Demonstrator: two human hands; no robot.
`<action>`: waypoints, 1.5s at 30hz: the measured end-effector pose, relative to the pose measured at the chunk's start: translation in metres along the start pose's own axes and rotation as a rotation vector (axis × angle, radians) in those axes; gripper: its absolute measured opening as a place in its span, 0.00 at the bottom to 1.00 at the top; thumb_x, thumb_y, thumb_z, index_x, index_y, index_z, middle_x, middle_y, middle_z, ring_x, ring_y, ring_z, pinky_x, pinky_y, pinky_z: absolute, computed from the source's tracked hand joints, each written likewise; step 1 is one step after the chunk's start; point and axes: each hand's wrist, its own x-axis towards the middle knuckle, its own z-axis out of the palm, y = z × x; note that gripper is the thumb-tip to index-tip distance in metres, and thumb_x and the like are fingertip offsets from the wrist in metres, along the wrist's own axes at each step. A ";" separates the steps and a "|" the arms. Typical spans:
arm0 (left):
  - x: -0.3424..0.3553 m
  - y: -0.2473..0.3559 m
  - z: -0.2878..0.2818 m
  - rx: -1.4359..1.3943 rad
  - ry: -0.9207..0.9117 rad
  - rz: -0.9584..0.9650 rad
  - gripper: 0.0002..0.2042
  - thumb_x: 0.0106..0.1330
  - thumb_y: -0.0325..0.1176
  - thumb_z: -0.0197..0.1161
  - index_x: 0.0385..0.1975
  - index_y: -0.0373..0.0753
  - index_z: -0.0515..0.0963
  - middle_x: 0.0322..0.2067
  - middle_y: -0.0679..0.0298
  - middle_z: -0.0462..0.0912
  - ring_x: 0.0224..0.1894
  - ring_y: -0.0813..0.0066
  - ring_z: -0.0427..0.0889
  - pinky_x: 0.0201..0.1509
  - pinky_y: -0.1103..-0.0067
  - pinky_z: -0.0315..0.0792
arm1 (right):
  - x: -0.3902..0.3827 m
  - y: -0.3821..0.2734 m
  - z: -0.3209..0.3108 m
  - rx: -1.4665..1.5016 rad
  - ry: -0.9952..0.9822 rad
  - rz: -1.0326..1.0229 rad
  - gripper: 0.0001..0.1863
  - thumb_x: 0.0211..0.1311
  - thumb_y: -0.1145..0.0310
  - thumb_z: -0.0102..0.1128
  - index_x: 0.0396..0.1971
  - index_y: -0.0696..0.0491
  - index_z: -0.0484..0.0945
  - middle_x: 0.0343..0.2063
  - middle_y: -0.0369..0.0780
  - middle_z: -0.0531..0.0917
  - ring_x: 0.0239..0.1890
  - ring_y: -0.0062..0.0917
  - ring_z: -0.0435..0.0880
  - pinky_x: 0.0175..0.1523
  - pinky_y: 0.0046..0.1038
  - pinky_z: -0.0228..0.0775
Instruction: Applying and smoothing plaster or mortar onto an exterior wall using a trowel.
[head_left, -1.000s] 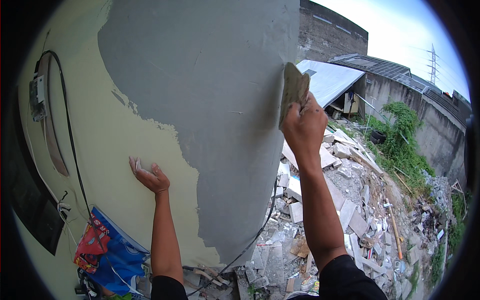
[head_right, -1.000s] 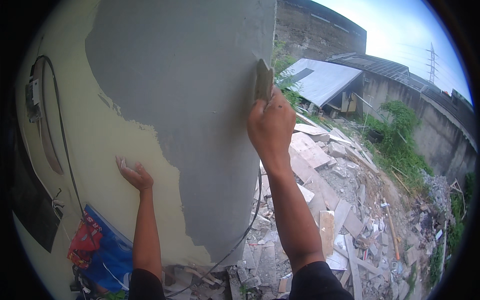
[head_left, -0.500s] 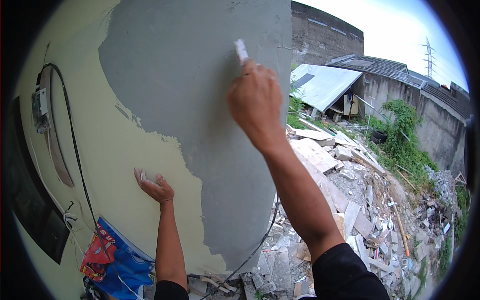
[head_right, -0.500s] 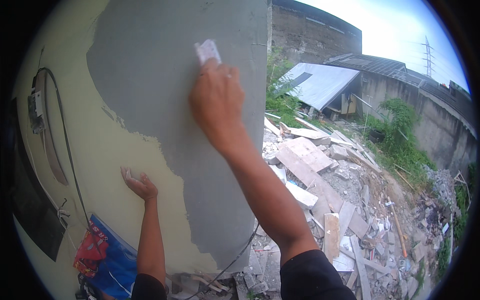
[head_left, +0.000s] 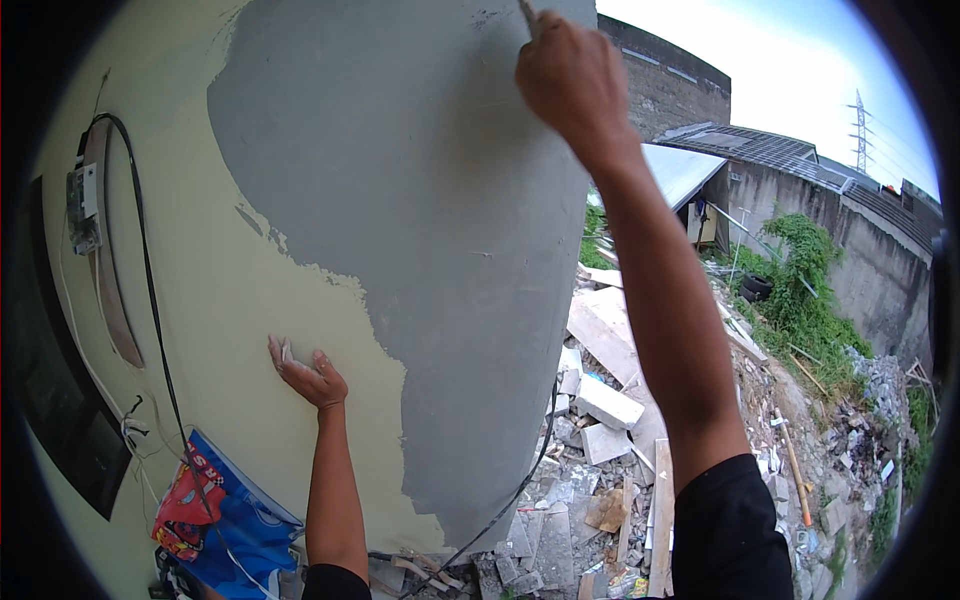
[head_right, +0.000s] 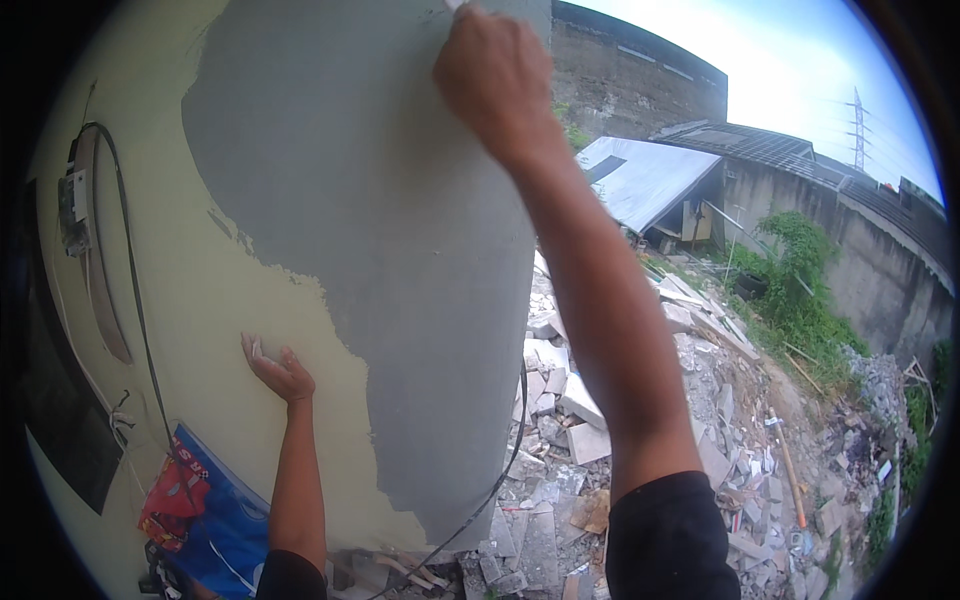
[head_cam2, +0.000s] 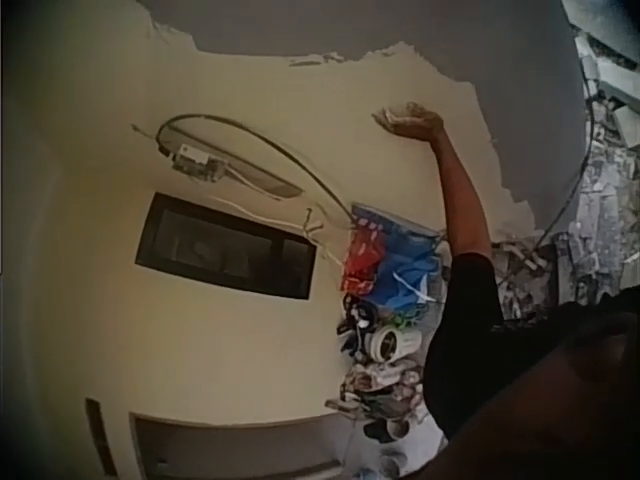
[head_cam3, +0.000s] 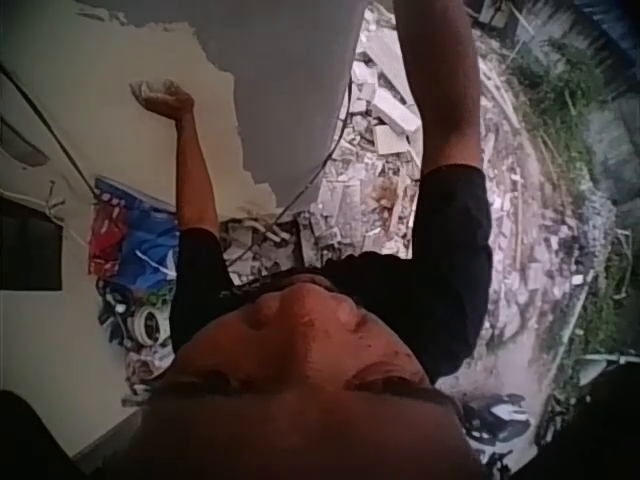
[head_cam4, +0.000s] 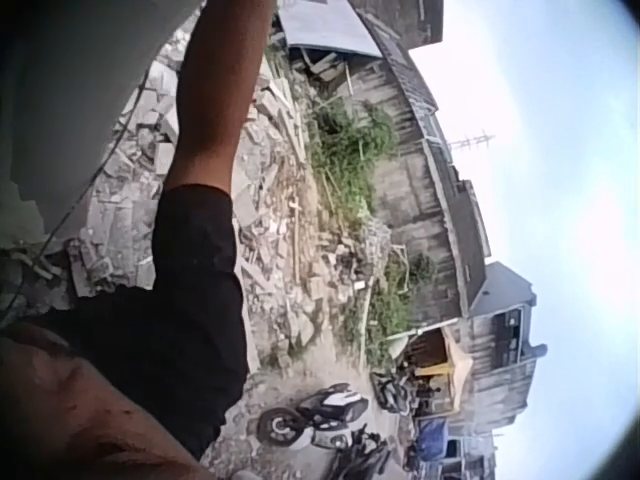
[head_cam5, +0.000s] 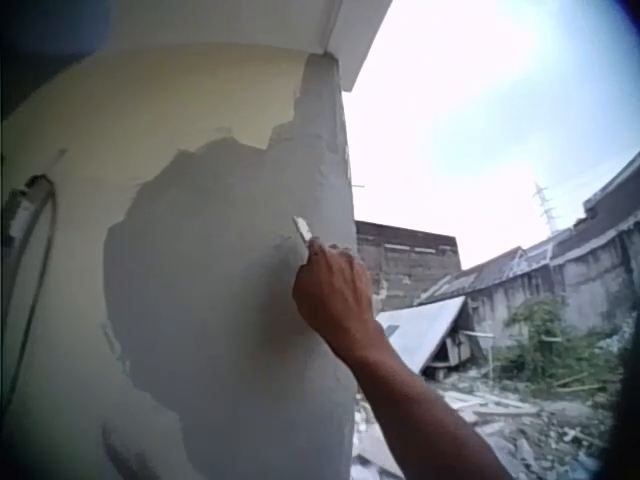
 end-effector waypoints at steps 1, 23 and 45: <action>0.003 0.004 0.003 -0.021 0.010 0.007 0.26 0.68 0.45 0.49 0.54 0.25 0.65 0.62 0.35 0.63 0.66 0.39 0.62 0.68 0.55 0.55 | 0.019 0.023 -0.011 0.017 0.024 -0.035 0.11 0.58 0.73 0.50 0.38 0.56 0.80 0.31 0.50 0.84 0.38 0.45 0.83 0.44 0.44 0.77; 0.005 -0.004 -0.002 0.003 0.018 0.012 0.25 0.68 0.43 0.50 0.54 0.25 0.65 0.62 0.35 0.63 0.65 0.39 0.62 0.68 0.55 0.56 | -0.208 -0.005 -0.034 0.209 -0.242 0.017 0.19 0.54 0.78 0.54 0.49 0.61 0.74 0.38 0.51 0.82 0.38 0.43 0.77 0.45 0.41 0.72; 0.002 -0.005 -0.016 -0.006 -0.044 0.031 0.23 0.70 0.40 0.49 0.55 0.26 0.65 0.61 0.40 0.64 0.64 0.45 0.64 0.68 0.60 0.58 | -0.535 -0.018 -0.177 0.838 -0.833 1.437 0.08 0.55 0.75 0.54 0.30 0.63 0.79 0.19 0.40 0.80 0.23 0.21 0.76 0.30 0.30 0.68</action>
